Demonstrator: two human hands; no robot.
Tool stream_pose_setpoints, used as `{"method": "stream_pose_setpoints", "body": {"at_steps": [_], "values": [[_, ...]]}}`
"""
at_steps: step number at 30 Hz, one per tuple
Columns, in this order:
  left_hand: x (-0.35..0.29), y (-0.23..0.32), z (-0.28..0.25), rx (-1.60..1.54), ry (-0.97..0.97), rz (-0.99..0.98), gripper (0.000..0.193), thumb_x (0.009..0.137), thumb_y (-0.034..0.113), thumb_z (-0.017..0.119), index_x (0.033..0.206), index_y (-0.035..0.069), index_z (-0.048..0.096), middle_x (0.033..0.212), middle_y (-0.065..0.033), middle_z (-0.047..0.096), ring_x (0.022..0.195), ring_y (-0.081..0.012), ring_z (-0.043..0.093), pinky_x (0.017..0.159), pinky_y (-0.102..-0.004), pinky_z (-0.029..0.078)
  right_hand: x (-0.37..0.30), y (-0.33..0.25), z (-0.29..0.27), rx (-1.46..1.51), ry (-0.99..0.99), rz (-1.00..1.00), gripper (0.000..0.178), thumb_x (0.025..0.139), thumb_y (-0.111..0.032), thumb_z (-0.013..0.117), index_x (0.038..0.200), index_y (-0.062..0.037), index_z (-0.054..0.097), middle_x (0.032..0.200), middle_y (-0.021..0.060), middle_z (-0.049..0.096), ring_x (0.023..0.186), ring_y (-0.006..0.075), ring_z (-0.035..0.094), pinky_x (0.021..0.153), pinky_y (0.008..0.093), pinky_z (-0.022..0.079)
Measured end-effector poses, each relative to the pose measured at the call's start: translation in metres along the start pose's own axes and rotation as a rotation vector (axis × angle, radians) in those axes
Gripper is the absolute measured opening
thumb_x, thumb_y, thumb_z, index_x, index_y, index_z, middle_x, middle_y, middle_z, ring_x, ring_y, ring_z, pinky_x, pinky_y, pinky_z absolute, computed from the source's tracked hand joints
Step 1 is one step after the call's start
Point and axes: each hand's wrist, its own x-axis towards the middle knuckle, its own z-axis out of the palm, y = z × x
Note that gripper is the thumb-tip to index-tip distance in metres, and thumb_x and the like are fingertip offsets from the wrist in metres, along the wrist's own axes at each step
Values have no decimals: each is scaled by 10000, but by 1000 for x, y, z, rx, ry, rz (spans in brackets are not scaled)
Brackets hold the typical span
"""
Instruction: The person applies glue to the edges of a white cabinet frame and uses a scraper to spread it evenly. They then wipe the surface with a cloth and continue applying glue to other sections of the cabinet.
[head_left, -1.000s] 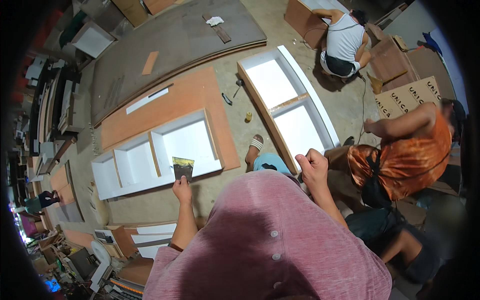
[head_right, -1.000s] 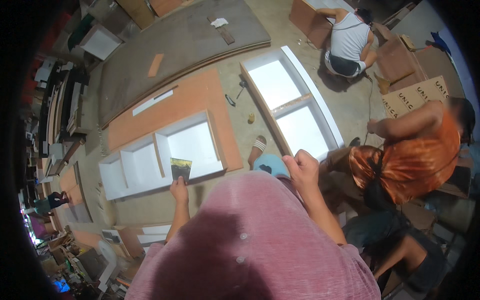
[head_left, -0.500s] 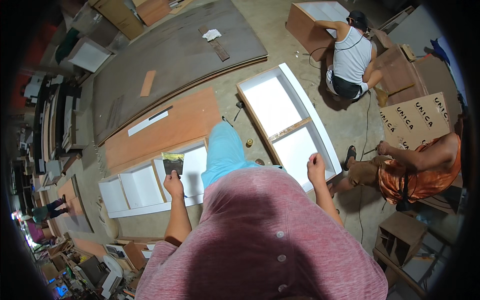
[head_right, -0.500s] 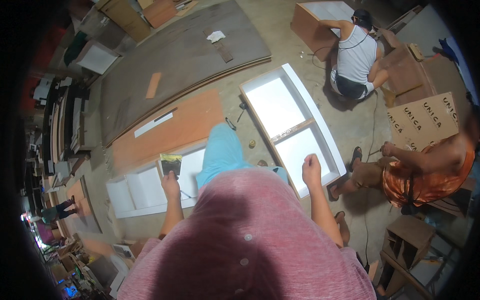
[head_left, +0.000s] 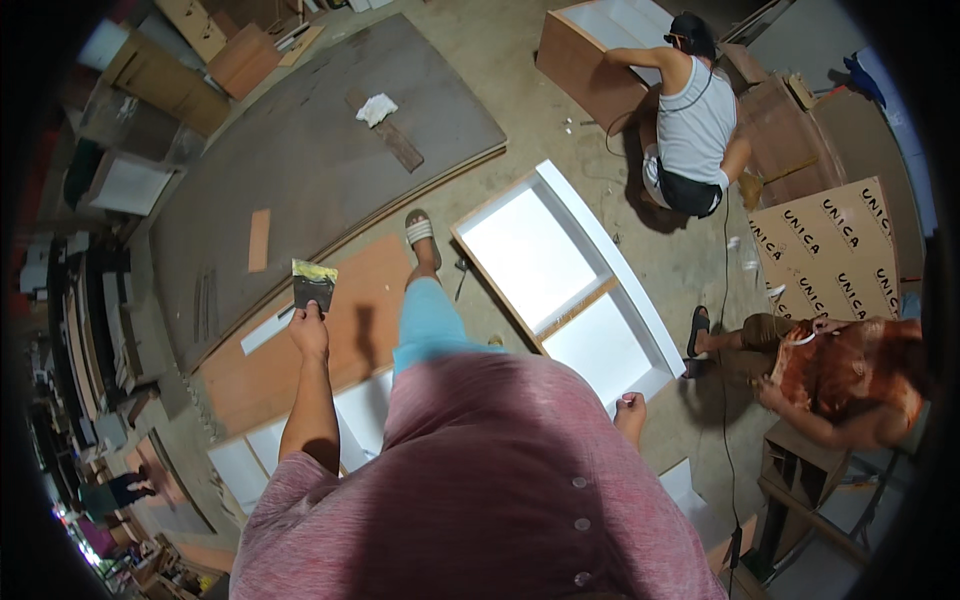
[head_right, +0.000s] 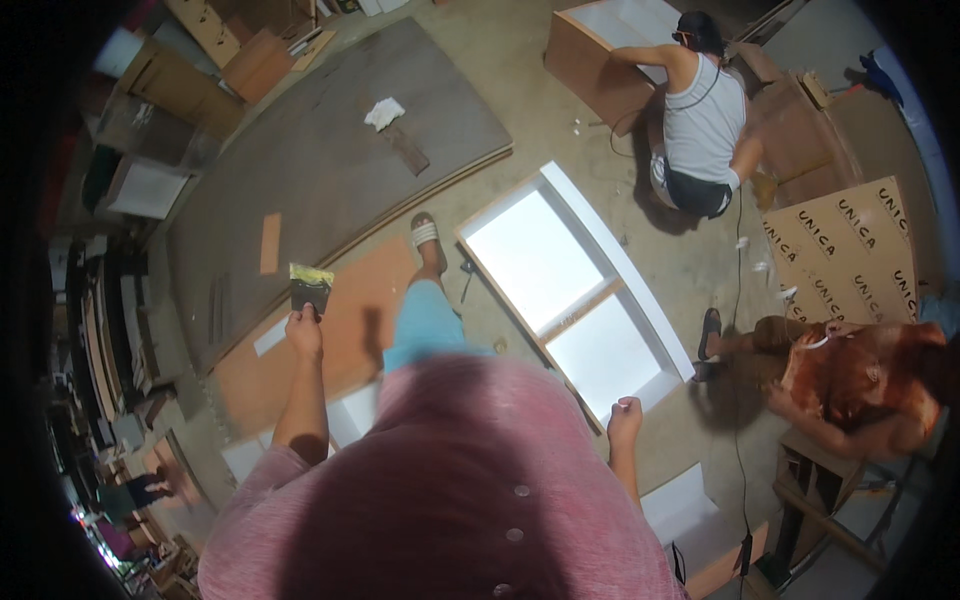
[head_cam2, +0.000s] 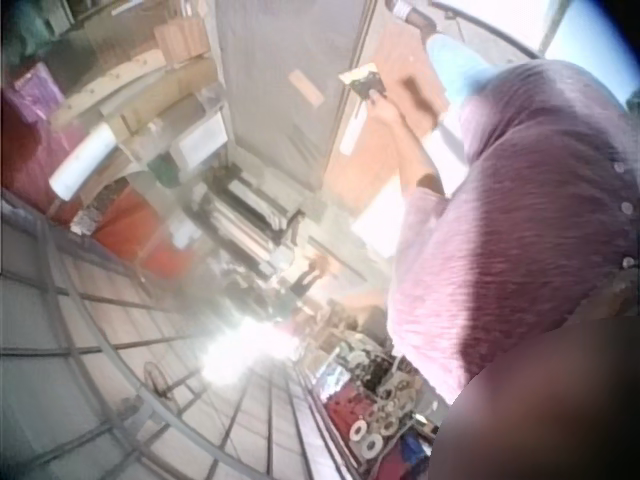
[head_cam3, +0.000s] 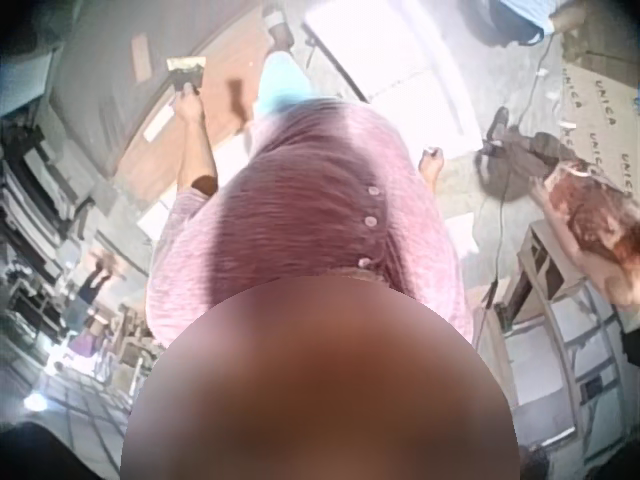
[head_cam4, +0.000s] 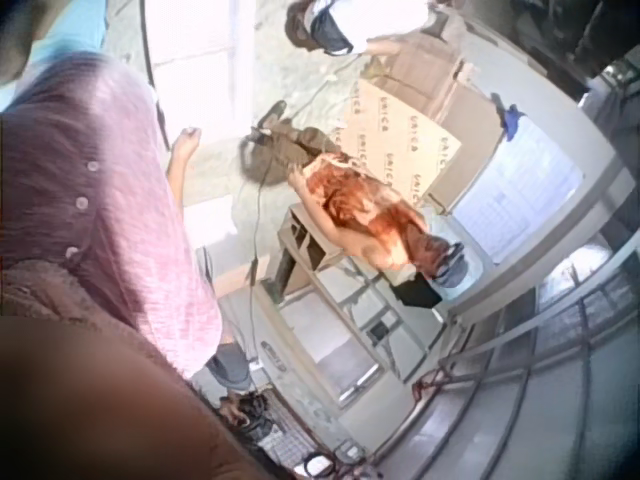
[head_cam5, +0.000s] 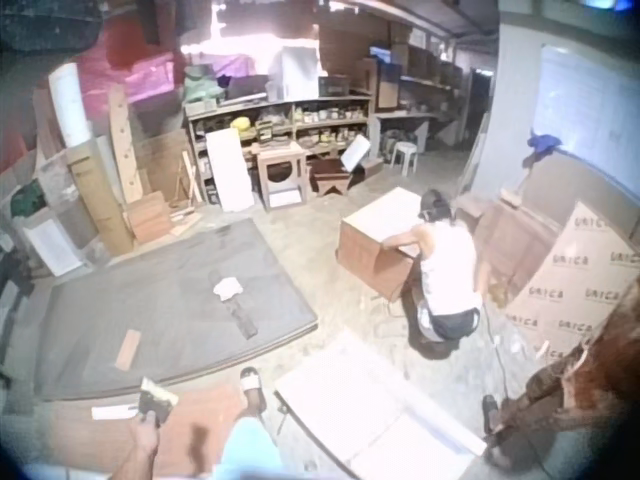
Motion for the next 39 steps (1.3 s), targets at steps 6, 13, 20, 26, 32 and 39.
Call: {"method": "stream_pose_setpoints", "body": {"at_steps": [6, 13, 20, 26, 32, 39], "values": [[214, 28, 93, 178, -57, 133, 393, 934, 202, 630, 630, -6, 494, 598, -53, 512, 584, -153, 416, 559, -350, 386, 23, -185, 107, -102, -64, 106, 261, 756, 123, 480, 917, -54, 582, 664, 93, 503, 646, 211, 518, 641, 359, 447], [374, -2, 156, 651, -320, 552, 363, 959, 272, 588, 684, 35, 570, 606, -109, 554, 568, -263, 526, 553, -438, 403, 76, -338, 170, -128, 18, -68, 226, 729, 141, 421, 824, -8, 561, 790, 183, 605, 760, 288, 594, 722, 360, 475], [432, 103, 232, 356, -462, 263, 300, 889, 265, 607, 768, -7, 645, 674, -197, 623, 635, -360, 600, 610, -462, 466, 31, -317, 185, -314, 153, 258, 90, 762, 19, 562, 791, -14, 641, 758, 208, 654, 715, 367, 645, 702, 439, 500], [465, 163, 276, 210, -493, 241, 349, 901, 258, 602, 721, -41, 611, 645, -179, 633, 567, -264, 578, 588, -439, 461, 8, -342, 223, -343, 111, 398, 106, 767, -14, 569, 800, -21, 669, 779, 206, 671, 737, 370, 654, 730, 425, 507], [463, 196, 316, 23, -469, 85, 337, 902, 219, 622, 707, -54, 588, 621, -162, 614, 540, -242, 558, 564, -413, 450, 71, -373, 243, -330, 61, 327, 128, 773, -47, 576, 810, -28, 698, 801, 205, 688, 760, 372, 664, 759, 411, 514], [487, 186, 378, 184, -379, 310, 359, 859, 259, 674, 713, -62, 608, 645, -171, 638, 561, -259, 579, 588, -435, 459, 244, -412, 263, -316, 9, -25, 150, 764, -23, 574, 827, -28, 709, 834, 202, 702, 797, 353, 674, 770, 394, 519]]}}
